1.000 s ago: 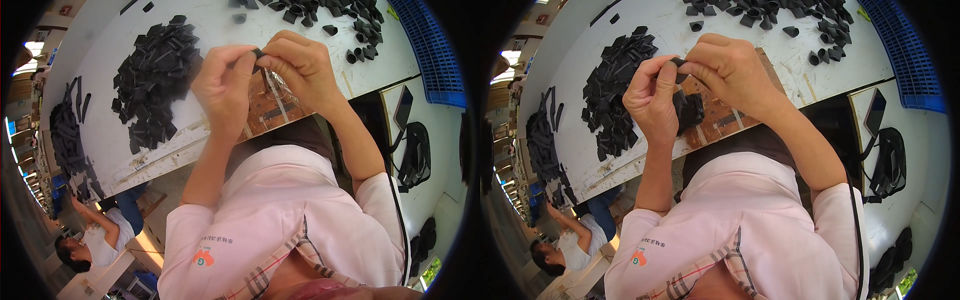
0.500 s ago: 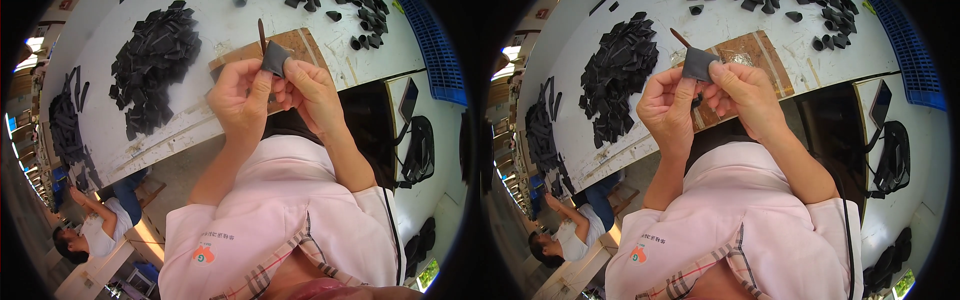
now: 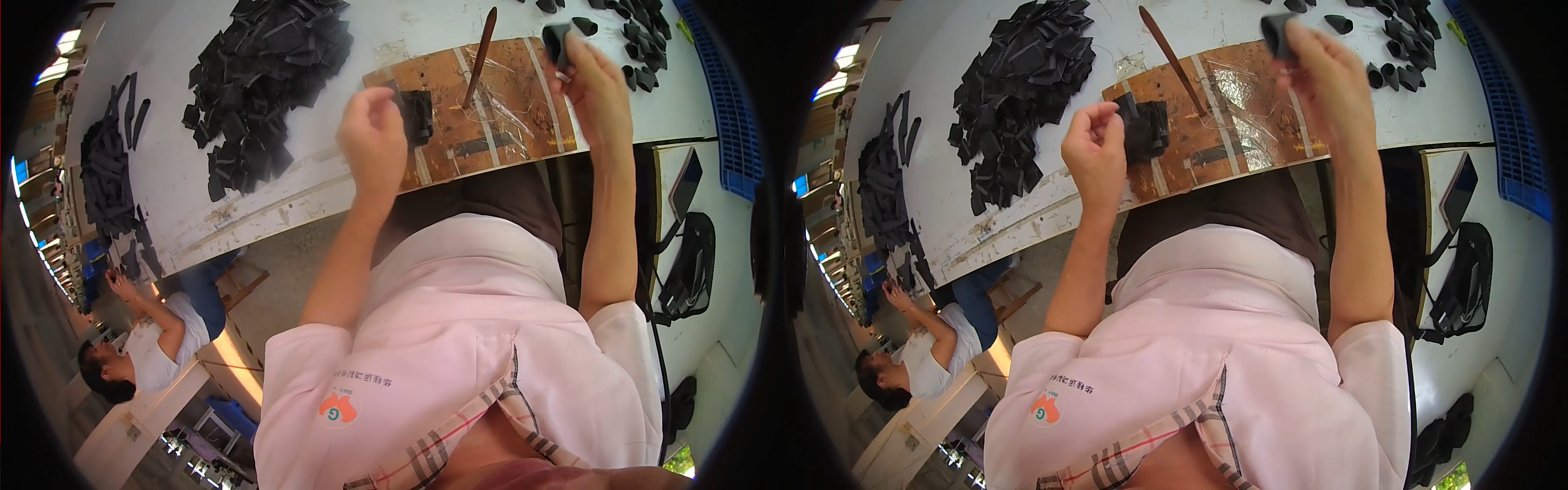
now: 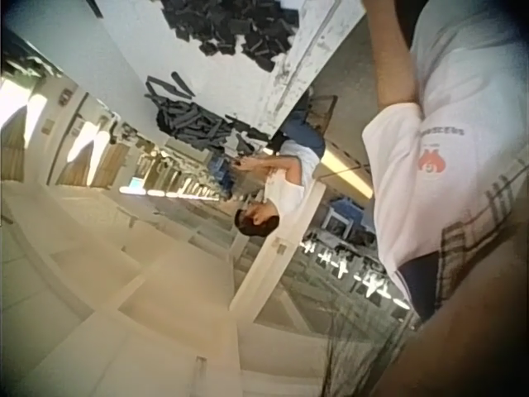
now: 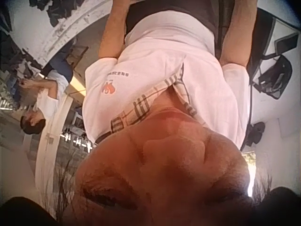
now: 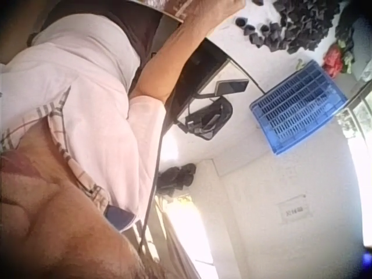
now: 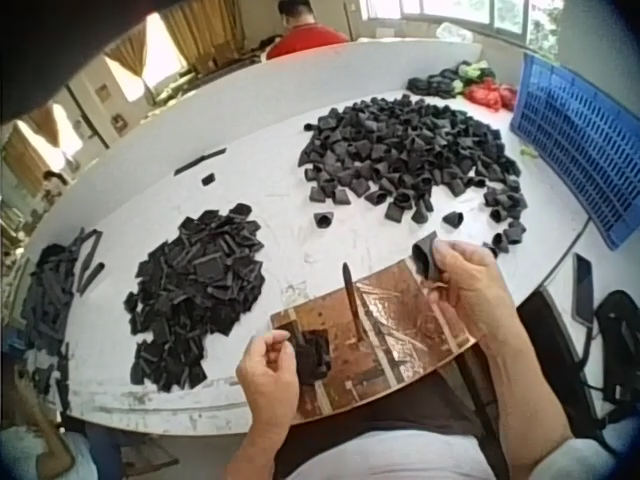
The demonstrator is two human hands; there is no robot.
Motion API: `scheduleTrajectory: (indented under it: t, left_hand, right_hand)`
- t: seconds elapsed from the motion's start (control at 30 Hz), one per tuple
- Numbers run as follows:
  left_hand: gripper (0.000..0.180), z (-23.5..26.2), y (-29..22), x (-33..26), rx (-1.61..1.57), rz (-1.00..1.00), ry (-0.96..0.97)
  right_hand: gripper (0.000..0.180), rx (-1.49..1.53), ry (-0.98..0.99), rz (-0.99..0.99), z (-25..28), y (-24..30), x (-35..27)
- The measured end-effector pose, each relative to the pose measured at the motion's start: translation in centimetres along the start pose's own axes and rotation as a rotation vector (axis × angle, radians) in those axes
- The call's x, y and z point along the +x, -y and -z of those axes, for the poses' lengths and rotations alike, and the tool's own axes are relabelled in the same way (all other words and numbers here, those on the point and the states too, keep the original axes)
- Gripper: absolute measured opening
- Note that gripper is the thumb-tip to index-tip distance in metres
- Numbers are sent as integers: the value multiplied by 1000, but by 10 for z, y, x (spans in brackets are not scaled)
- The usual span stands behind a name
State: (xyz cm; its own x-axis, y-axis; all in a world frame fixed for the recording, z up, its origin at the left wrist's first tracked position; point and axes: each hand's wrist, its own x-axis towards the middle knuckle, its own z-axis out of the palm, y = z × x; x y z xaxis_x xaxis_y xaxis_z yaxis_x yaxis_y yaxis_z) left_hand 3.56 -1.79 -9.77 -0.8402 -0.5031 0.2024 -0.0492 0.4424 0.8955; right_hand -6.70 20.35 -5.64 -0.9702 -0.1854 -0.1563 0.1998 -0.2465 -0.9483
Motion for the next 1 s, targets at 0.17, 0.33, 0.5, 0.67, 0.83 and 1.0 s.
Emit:
scheduleTrajectory:
  t: [0.17, 0.33, 0.5, 0.67, 0.83, 1.0]
  left_hand:
    - [26, 1, 20, 43, 443, -2, 59]
    - [31, -17, 16, 45, 765, 70, 283]
    - [15, -20, 23, 52, 781, 13, 273]
    - [16, 1, 31, 63, 412, -8, 189]
    - [22, 3, 39, 56, 247, 72, 123]
    - [36, -12, 21, 57, 602, -54, 228]
  right_hand:
    - [36, -376, -134, 126, -10, -14, -7]
    - [25, -339, 23, -125, -23, -42, -41]
    - [21, -321, 125, -206, -35, -45, -49]
    - [20, -383, 217, -170, -48, -34, -49]
    - [19, -438, 282, -28, -66, -23, -52]
    - [18, -444, 293, -132, -60, -26, -55]
